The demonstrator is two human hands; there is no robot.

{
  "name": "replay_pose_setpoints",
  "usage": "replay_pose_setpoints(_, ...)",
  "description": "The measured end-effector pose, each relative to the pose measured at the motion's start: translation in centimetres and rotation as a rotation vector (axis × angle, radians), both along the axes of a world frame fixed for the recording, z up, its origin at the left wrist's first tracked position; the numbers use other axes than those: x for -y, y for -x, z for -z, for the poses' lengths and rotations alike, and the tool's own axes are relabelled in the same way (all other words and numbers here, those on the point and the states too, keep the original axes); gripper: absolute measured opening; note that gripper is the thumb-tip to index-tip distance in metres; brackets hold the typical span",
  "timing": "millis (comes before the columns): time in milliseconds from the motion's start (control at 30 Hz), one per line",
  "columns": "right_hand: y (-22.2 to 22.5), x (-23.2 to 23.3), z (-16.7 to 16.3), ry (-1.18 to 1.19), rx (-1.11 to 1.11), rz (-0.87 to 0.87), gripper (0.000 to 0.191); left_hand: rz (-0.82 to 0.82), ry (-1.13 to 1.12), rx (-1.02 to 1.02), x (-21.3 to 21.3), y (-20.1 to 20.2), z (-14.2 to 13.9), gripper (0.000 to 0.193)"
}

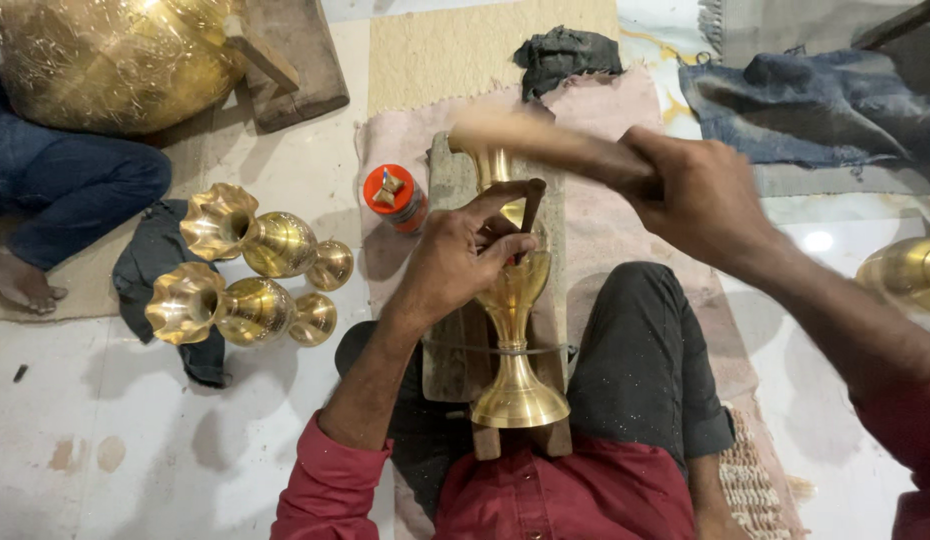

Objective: The person sits on the floor with a brass vase held upright between the legs on a wooden board. They hold a small punch against the vase surface and strike it with a wooden mallet, working around the body to hammer an engraved floral pattern into the brass, repositioning the punch repeatedly.

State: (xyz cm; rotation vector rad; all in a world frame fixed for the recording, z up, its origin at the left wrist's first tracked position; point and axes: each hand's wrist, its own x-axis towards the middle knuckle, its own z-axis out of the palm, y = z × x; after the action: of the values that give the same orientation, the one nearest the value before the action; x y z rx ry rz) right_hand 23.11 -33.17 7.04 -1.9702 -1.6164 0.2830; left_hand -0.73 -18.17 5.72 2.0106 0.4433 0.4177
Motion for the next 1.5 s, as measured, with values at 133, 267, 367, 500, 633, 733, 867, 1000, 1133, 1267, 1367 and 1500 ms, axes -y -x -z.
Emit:
replay_pose_setpoints(133, 0.3, 0.3, 0.7, 0.088, -0.47, 0.215, 0.013, 0.01, -0.004, -0.167, -0.3, -0.2, -0.2, 0.058)
replay_pose_setpoints(267, -0.1, 0.7, 1.3, 0.065, 0.031, 0.106, 0.014, 0.055, -0.011, -0.135, -0.7, -0.3, -0.2, 0.059)
replay_pose_setpoints(367, 0.1, 1.0, 1.7, 0.104, -0.238, 0.167, 0.011, 0.068, -0.104, 0.023, -0.8, -0.3, 0.3, 0.057)
replay_pose_setpoints(500, 0.2, 1.3, 1.7, 0.096, -0.219, 0.191, 0.014, 0.076, -0.085, -0.047, -1.1, -0.4, 0.6, 0.055)
replay_pose_setpoints(633, 0.1, 1.6, 1.6, -0.041, -0.052, -0.047, 0.009, 0.112, -0.02, -0.051, -1.3, -0.5, 0.2, 0.053)
replay_pose_setpoints(733, 0.4, 1.7, 1.7, 0.152, -0.172, 0.178, 0.02, 0.126, 0.026, -0.128, -1.4, -0.7, -0.4, 0.055)
replay_pose_setpoints(867, 0.7, 1.9, 2.0, 0.124, -0.265, 0.242, 0.015, 0.145, 0.045, -0.156, -1.5, -0.7, -0.7, 0.057)
replay_pose_setpoints(1000, 0.3, 2.2, 2.3, 0.021, -0.435, 0.2, 0.014, 0.209, -0.044, -0.08, -2.0, -1.2, -0.5, 0.057)
replay_pose_setpoints(1133, -0.1, 2.5, 2.8, 0.064, 0.251, 0.102, 0.015, 0.2, -0.053, -0.22, -2.3, -1.4, -0.2, 0.057)
replay_pose_setpoints(1267, 0.1, 2.9, 3.6, 0.017, -0.388, 0.24, 0.018, 0.25, -0.066, -0.059, -2.4, -1.6, -0.1, 0.057)
replay_pose_setpoints(1367, 0.0, 3.0, 3.8, 0.036, -0.237, 0.234, 0.018, 0.302, 0.05, -0.054, -2.5, -1.6, -0.1, 0.057)
replay_pose_setpoints(1500, 0.1, 3.4, 3.9, -0.099, -0.561, 0.194, 0.02, 0.303, -0.077, -0.091, -3.0, -1.9, 0.1, 0.06)
